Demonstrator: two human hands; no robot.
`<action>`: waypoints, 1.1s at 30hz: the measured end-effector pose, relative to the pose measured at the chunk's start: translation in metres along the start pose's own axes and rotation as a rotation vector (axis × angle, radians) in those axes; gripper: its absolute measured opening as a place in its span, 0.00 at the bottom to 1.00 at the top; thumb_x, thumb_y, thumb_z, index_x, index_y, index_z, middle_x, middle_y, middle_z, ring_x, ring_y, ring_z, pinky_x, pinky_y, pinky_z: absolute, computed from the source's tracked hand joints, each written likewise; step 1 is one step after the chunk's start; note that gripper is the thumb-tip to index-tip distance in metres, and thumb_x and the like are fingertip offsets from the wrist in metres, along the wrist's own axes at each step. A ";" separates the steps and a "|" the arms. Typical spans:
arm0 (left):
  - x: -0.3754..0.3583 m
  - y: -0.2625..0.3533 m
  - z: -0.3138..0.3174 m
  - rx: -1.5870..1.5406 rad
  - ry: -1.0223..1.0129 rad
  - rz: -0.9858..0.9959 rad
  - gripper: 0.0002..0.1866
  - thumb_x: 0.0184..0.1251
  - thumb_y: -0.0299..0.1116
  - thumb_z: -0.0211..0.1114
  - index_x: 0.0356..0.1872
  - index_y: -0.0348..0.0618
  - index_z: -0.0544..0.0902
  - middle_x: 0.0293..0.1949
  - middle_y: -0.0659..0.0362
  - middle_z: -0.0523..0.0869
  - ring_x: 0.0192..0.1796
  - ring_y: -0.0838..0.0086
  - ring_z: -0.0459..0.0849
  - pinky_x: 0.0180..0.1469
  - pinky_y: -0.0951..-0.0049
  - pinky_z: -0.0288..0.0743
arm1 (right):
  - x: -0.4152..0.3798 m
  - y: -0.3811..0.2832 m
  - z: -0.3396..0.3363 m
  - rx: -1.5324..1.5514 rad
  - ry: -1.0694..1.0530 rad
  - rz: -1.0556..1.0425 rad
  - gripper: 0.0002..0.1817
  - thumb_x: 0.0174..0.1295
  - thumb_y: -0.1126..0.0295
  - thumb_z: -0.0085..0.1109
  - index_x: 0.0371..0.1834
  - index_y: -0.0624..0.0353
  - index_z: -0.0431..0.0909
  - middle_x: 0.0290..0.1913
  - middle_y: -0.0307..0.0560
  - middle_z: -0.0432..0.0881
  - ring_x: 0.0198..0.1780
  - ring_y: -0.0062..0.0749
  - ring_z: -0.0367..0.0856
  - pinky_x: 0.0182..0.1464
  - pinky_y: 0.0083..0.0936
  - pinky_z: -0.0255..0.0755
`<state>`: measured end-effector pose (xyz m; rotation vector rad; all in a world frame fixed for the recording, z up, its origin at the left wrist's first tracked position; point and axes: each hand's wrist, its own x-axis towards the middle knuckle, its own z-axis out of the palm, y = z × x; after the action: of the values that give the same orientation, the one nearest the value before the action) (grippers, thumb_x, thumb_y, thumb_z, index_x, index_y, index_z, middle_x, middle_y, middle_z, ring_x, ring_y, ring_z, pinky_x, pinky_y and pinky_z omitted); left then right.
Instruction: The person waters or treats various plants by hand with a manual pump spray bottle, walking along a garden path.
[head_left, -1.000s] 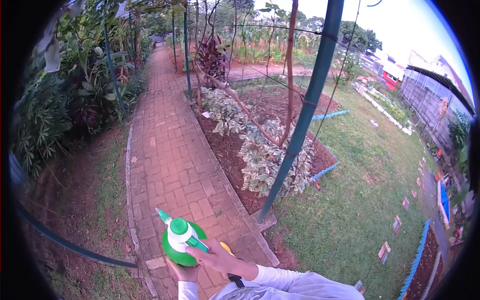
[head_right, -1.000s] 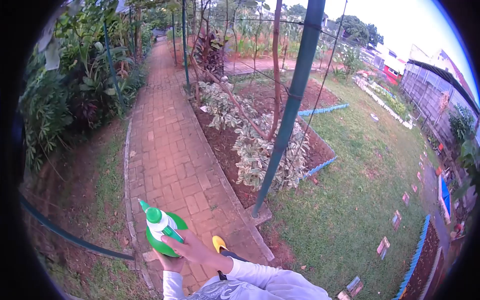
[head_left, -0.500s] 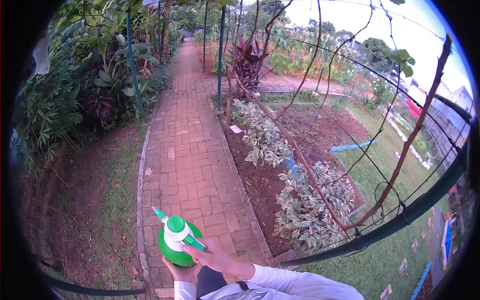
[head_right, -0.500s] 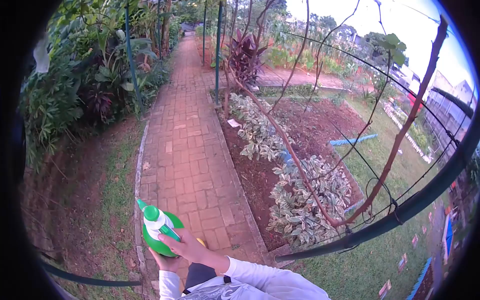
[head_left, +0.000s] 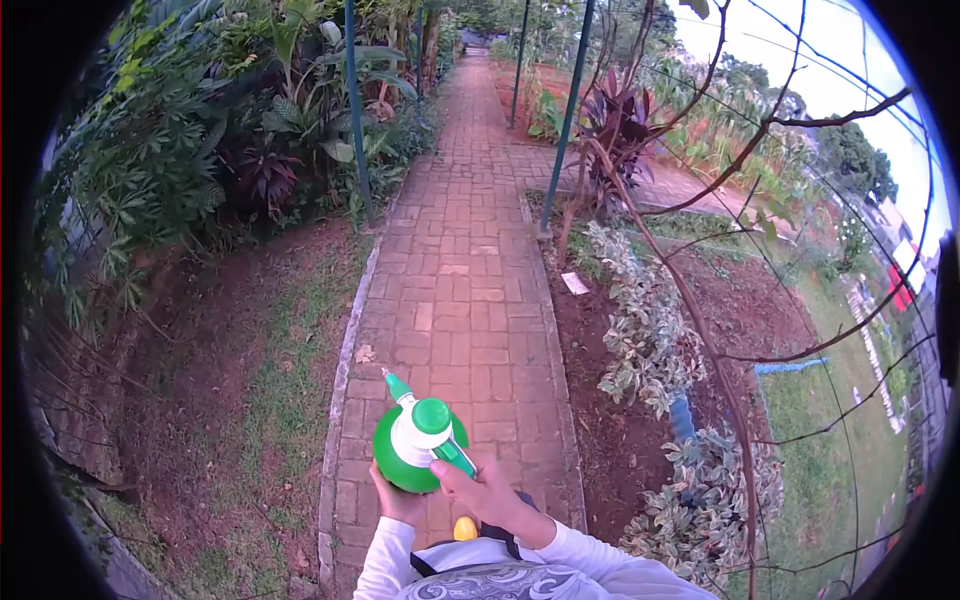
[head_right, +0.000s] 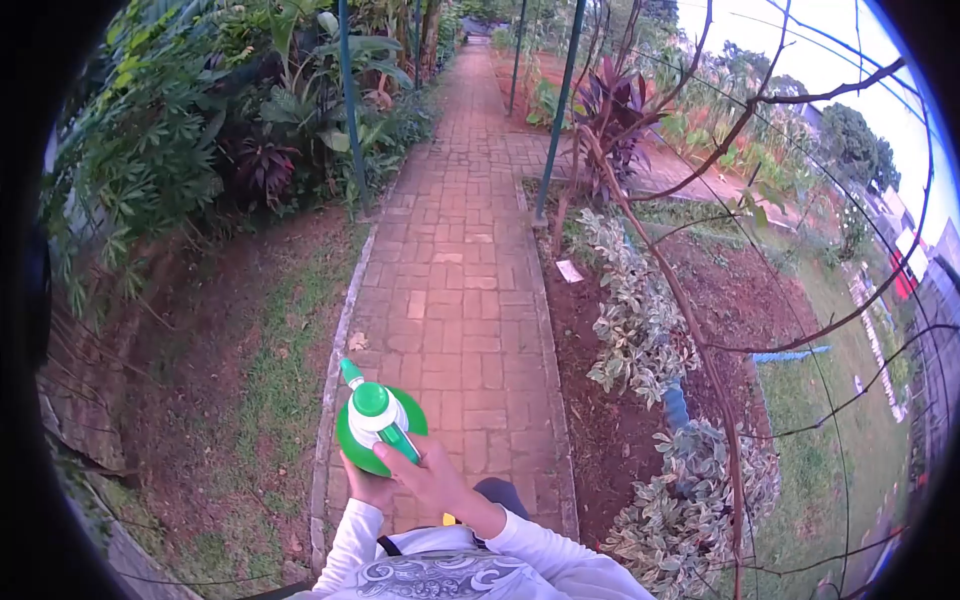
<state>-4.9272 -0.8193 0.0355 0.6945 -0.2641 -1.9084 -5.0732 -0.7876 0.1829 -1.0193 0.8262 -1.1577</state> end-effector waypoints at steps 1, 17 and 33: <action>0.020 0.007 0.005 0.009 -0.025 -0.028 0.36 0.52 0.67 0.35 0.55 0.54 0.65 0.54 0.61 0.69 0.51 0.67 0.68 0.44 0.60 0.66 | 0.019 0.001 -0.009 0.037 0.016 -0.005 0.13 0.59 0.63 0.51 0.26 0.62 0.73 0.19 0.30 0.67 0.22 0.10 0.63 0.22 0.13 0.57; 0.362 0.085 0.097 -0.022 0.130 -0.018 0.38 0.50 0.69 0.36 0.56 0.55 0.64 0.55 0.60 0.67 0.53 0.65 0.66 0.49 0.58 0.63 | 0.364 -0.053 -0.182 0.096 -0.070 0.066 0.14 0.59 0.63 0.50 0.20 0.59 0.69 0.16 0.29 0.64 0.18 0.09 0.61 0.18 0.12 0.53; 0.722 0.183 0.194 0.151 0.041 -0.013 0.43 0.47 0.74 0.30 0.60 0.58 0.60 0.58 0.60 0.64 0.58 0.62 0.64 0.52 0.52 0.61 | 0.702 -0.098 -0.337 0.056 -0.021 -0.038 0.15 0.59 0.63 0.51 0.18 0.59 0.68 0.14 0.29 0.63 0.18 0.10 0.60 0.18 0.14 0.54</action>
<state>-5.1096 -1.5673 0.0289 0.8368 -0.3814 -1.8979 -5.2591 -1.5494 0.1542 -1.0025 0.7567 -1.1941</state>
